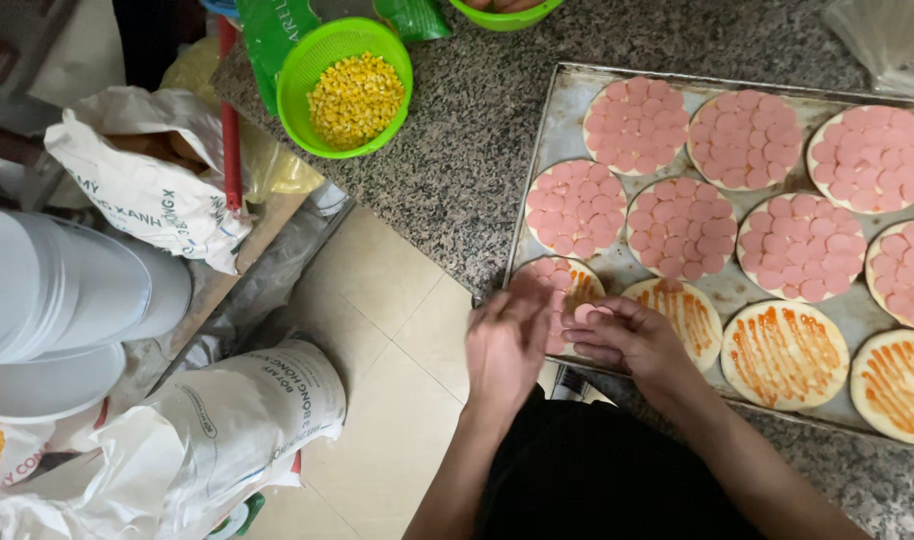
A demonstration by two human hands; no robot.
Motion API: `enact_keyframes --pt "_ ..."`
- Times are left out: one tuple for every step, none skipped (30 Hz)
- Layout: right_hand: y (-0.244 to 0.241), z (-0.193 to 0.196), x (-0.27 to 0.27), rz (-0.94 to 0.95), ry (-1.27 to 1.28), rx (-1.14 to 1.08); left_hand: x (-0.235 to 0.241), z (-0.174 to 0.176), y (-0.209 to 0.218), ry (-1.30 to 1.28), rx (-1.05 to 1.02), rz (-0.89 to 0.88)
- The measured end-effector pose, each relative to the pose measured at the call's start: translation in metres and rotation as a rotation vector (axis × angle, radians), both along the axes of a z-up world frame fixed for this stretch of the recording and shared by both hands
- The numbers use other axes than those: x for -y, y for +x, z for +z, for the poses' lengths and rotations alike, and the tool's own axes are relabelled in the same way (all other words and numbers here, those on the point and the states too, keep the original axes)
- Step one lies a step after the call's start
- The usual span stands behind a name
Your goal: The person places sliced meat onto small round dough bases arranged on a baking tray. The person repeatedly picks slices from a green bowl and arranges them in overlapping patterns on each base.
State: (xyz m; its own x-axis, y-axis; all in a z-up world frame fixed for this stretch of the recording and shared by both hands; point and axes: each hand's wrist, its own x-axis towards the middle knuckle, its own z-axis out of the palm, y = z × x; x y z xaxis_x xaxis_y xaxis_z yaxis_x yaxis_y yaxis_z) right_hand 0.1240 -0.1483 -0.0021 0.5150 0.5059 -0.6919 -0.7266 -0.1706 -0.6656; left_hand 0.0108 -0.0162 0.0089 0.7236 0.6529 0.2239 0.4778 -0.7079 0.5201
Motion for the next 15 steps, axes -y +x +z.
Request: enact_keyframes --pt "0.000 -0.004 0.001 -0.025 0.001 0.004 0.003 0.012 0.004 -0.085 0.071 -0.084" --pt "0.000 -0.009 0.002 -0.050 0.002 0.008 0.005 0.024 0.008 -0.169 0.142 -0.167" --pt "0.000 -0.007 0.002 -0.057 0.002 0.008 0.006 0.028 0.012 -0.169 0.141 -0.174" --pt "0.001 -0.006 0.003 -0.058 -0.018 0.012 0.006 0.031 0.016 -0.160 0.150 -0.233" --pt "0.003 -0.004 0.004 -0.061 -0.039 0.015 0.008 0.035 0.020 -0.151 0.160 -0.293" --pt "0.002 0.003 0.004 -0.069 -0.039 0.016 0.007 0.041 0.022 -0.152 0.159 -0.301" --pt "0.002 0.010 0.003 -0.083 -0.037 0.005 0.007 0.047 0.025 -0.148 0.154 -0.319" --pt "0.003 0.017 0.003 -0.097 -0.034 -0.006 0.006 0.053 0.027 -0.143 0.148 -0.337" --pt "0.003 0.018 0.004 -0.106 -0.035 -0.007 0.008 0.042 0.028 -0.145 0.147 -0.347" --pt "0.004 0.020 0.005 -0.117 -0.047 0.002 0.010 0.030 0.029 -0.175 0.118 -0.323" --pt "0.005 0.021 0.006 -0.127 -0.058 0.010 0.011 0.019 0.030 -0.204 0.089 -0.297" --pt "0.008 0.019 0.010 -0.134 -0.059 0.009 0.010 0.031 0.035 -0.205 0.087 -0.305" --pt "0.010 0.016 0.013 -0.140 -0.047 0.009 0.008 0.044 0.039 -0.213 0.088 -0.251" --pt "0.011 0.013 0.016 -0.146 -0.036 0.009 0.006 0.056 0.043 -0.221 0.088 -0.197" --pt "0.015 0.013 0.021 -0.152 -0.038 0.007 0.002 0.039 0.043 -0.223 0.085 -0.203"
